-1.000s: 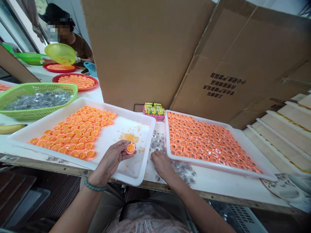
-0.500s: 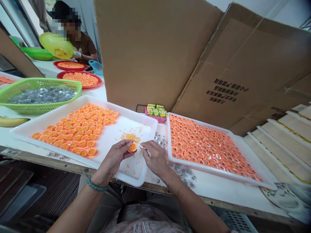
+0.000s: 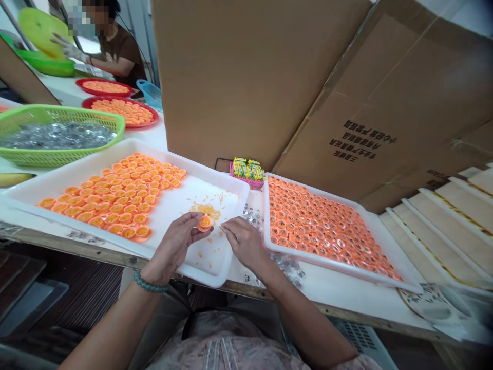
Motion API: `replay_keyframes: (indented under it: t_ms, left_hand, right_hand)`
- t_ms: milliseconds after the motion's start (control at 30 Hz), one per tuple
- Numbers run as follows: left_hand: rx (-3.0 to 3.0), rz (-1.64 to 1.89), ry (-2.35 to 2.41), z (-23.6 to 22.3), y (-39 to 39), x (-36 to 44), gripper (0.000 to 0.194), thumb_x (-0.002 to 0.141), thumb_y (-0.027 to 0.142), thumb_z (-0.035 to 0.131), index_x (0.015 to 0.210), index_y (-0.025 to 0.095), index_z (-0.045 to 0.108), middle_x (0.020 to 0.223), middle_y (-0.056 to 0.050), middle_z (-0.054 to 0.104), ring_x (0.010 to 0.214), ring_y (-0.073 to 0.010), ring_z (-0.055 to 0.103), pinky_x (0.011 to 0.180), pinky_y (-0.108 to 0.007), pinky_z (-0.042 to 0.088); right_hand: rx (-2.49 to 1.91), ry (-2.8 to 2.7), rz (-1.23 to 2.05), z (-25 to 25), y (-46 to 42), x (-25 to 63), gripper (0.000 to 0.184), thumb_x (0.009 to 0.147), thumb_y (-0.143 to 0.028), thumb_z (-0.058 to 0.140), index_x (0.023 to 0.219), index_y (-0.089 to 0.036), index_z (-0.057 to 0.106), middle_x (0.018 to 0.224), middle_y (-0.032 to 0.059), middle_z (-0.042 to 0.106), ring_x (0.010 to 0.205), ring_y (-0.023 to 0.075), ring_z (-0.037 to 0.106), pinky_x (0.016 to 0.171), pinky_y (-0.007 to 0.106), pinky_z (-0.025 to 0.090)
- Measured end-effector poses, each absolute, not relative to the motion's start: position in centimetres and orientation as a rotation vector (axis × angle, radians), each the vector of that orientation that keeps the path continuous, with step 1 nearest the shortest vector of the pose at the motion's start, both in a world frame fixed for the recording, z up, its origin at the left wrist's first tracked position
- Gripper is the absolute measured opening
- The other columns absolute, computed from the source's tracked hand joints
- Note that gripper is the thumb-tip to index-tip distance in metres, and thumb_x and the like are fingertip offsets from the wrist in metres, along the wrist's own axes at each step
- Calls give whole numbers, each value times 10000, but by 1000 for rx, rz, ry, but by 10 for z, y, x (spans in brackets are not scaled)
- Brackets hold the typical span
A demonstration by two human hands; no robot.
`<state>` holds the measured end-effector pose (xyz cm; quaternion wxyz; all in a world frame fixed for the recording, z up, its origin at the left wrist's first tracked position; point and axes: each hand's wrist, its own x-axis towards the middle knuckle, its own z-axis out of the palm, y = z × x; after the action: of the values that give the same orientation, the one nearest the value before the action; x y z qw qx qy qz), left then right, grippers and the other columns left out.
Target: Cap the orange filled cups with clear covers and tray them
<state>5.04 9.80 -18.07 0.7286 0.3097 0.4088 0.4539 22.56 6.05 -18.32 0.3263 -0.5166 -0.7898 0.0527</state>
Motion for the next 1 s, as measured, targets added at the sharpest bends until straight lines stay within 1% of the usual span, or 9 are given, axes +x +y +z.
replay_keyframes:
  t_ms: [167, 233, 367, 467, 533, 633, 767, 867, 1000]
  left_hand:
    - [701, 957, 944, -180, 99, 50, 285, 628, 293, 767, 821, 147, 618, 761, -38, 669, 763, -177, 649, 806, -327, 514]
    - [720, 926, 975, -180, 99, 51, 331, 612, 311, 776, 856, 155, 618, 757, -45, 679, 758, -180, 651, 781, -314, 517]
    - [787, 959, 1040, -182, 99, 51, 345, 603, 350, 774, 861, 159, 649, 781, -24, 671, 714, -127, 625, 658, -196, 501]
    - [800, 968, 1092, -181, 99, 51, 350, 599, 346, 772, 879, 165, 666, 775, -8, 660, 631, -91, 593, 549, -147, 465]
    - [785, 971, 1090, -180, 98, 52, 343, 605, 326, 769, 891, 167, 667, 789, -11, 661, 638, -99, 600, 560, -157, 480]
    - [765, 976, 1066, -178, 99, 53, 313, 624, 276, 756, 900, 159, 667, 834, -29, 664, 713, -134, 625, 626, -197, 521]
    - [754, 943, 1052, -179, 100, 53, 289, 656, 217, 724, 932, 147, 676, 891, -49, 659, 738, -145, 627, 631, -215, 541]
    - [763, 954, 1030, -183, 101, 52, 225, 668, 215, 716, 877, 135, 693, 916, -53, 648, 760, -145, 618, 660, -228, 553]
    - [783, 955, 1000, -185, 101, 51, 179, 649, 229, 741, 801, 148, 694, 878, -26, 635, 769, -140, 613, 689, -230, 556]
  right_hand:
    - [-1534, -1933, 42, -175, 52, 268, 230, 914, -198, 440, 1034, -185, 636, 997, 68, 657, 924, 169, 608, 826, 291, 486]
    - [-1725, -1932, -16, -174, 42, 282, 242, 911, -159, 415, 999, -184, 640, 965, 64, 660, 896, 168, 609, 810, 283, 479]
    - [-2068, -2229, 70, -193, 26, 282, 228, 871, -84, 429, 825, -165, 638, 832, 59, 640, 802, 172, 589, 722, 261, 452]
    - [-2062, -2382, 79, -213, 26, 269, 159, 882, -145, 466, 847, -146, 621, 881, 80, 630, 878, 201, 554, 761, 283, 426]
    - [-2035, -2443, 78, -222, 28, 264, 155, 884, -152, 468, 856, -138, 620, 887, 95, 628, 915, 219, 529, 792, 304, 406]
    - [-2044, -2452, 100, -229, 31, 264, 182, 885, -128, 451, 831, -139, 623, 841, 101, 622, 901, 220, 516, 798, 311, 389]
    - [-2052, -2392, 104, -232, 31, 267, 144, 884, -204, 488, 897, -132, 612, 881, 100, 602, 903, 213, 507, 837, 318, 380]
    - [-2026, -2353, 108, -233, 27, 266, 127, 839, -224, 556, 906, -131, 608, 917, 105, 579, 916, 217, 505, 835, 319, 393]
    - [-1944, -2312, 146, -234, 18, 266, 108, 795, -221, 601, 878, -152, 598, 915, 85, 567, 903, 212, 523, 780, 296, 427]
